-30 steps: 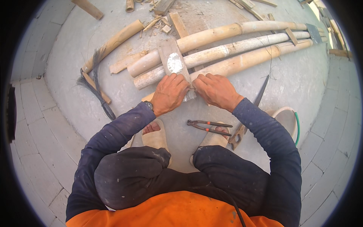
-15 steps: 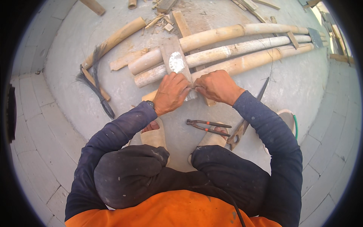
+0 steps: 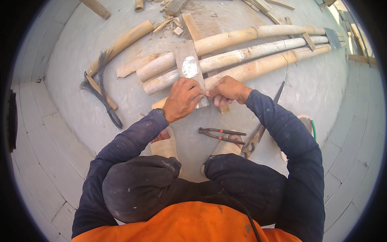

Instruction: The person marks a wooden board with a pencil, saws the board, and uses pliers to twist wire around bamboo stalks to secure them together.

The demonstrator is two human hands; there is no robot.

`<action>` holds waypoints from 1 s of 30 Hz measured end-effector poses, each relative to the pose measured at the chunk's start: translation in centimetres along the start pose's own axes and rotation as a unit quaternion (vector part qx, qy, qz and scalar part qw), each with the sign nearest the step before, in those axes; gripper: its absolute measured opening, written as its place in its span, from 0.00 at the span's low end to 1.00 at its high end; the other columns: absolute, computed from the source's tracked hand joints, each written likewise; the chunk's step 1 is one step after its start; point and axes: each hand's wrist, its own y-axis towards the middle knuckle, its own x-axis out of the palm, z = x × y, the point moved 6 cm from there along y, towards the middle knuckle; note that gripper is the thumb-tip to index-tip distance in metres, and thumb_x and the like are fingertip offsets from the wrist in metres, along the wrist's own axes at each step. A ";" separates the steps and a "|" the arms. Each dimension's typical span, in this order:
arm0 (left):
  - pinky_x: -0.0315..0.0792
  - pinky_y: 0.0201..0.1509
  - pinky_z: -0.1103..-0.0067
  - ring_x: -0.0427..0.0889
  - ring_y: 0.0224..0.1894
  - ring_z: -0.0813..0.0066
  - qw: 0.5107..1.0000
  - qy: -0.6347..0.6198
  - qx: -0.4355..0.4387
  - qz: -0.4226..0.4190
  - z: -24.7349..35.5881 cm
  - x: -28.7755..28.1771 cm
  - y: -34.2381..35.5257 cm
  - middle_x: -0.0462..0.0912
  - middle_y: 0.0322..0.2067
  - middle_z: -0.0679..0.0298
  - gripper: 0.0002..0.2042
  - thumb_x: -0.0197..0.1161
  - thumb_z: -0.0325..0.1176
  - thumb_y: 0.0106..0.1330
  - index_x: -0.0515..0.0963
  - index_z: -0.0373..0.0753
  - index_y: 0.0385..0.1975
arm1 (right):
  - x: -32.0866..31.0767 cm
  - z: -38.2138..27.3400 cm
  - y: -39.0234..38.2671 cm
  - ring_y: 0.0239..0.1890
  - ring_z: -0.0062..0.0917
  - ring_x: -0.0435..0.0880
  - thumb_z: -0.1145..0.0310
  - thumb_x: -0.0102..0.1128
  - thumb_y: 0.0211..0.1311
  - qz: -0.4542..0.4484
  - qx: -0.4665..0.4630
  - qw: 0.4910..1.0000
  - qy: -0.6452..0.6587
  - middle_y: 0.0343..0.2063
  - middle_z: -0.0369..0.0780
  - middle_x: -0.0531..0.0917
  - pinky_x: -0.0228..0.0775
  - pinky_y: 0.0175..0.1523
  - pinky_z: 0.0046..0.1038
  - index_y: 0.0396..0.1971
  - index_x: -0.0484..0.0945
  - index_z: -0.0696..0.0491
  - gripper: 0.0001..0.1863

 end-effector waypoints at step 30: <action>0.37 0.89 0.40 0.55 0.87 0.56 0.963 0.160 0.014 -0.218 -3.4 0.2 3.0 0.71 0.76 0.57 0.45 0.65 0.75 0.65 0.77 0.45 0.73 | 0.6 -0.4 0.3 0.22 0.26 0.87 0.60 0.65 0.74 0.056 -0.004 0.998 0.019 0.23 0.45 0.90 0.73 0.26 0.29 0.35 0.88 0.61 0.17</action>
